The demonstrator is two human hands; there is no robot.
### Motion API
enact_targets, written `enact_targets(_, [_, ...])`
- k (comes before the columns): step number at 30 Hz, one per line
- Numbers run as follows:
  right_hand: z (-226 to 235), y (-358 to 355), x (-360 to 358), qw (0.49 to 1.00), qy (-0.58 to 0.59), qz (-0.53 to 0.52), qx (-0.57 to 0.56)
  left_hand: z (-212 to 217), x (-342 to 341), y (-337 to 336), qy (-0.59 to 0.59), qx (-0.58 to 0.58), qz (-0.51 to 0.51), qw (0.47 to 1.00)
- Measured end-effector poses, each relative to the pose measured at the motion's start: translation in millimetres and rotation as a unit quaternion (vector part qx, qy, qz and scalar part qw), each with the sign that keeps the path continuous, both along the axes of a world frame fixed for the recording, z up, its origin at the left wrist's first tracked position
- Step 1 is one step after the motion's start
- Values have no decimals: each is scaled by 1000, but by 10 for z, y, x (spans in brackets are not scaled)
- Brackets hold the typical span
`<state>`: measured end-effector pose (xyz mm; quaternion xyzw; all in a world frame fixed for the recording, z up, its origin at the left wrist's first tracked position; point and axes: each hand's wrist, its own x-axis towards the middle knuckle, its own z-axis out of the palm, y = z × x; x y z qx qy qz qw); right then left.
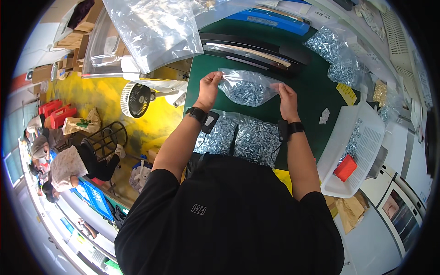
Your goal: Packaging small metal hardware components into plastic bags and sealing them with a heat sealer.
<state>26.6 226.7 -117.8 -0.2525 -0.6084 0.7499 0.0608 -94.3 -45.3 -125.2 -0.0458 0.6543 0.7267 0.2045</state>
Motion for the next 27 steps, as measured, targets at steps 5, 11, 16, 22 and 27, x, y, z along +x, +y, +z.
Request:
enact_targets(5, [187, 18, -64, 996, -15, 6, 86, 172, -67, 114, 124, -118, -3, 985])
enact_targets(11, [471, -104, 58, 976, 10, -6, 219, 439, 157, 38, 169, -154, 47, 972])
enact_targets(16, [64, -201, -184, 961, -64, -58, 264, 47, -176, 143, 329, -368, -10, 869])
enact_targets(22, [-418, -237, -400, 937, -144, -71, 312, -609, -371, 247, 246, -399, -8, 883])
enact_targets(27, [-452, -194, -351, 948, -148, -53, 277, -713, -405, 184, 35, -223, -35, 974])
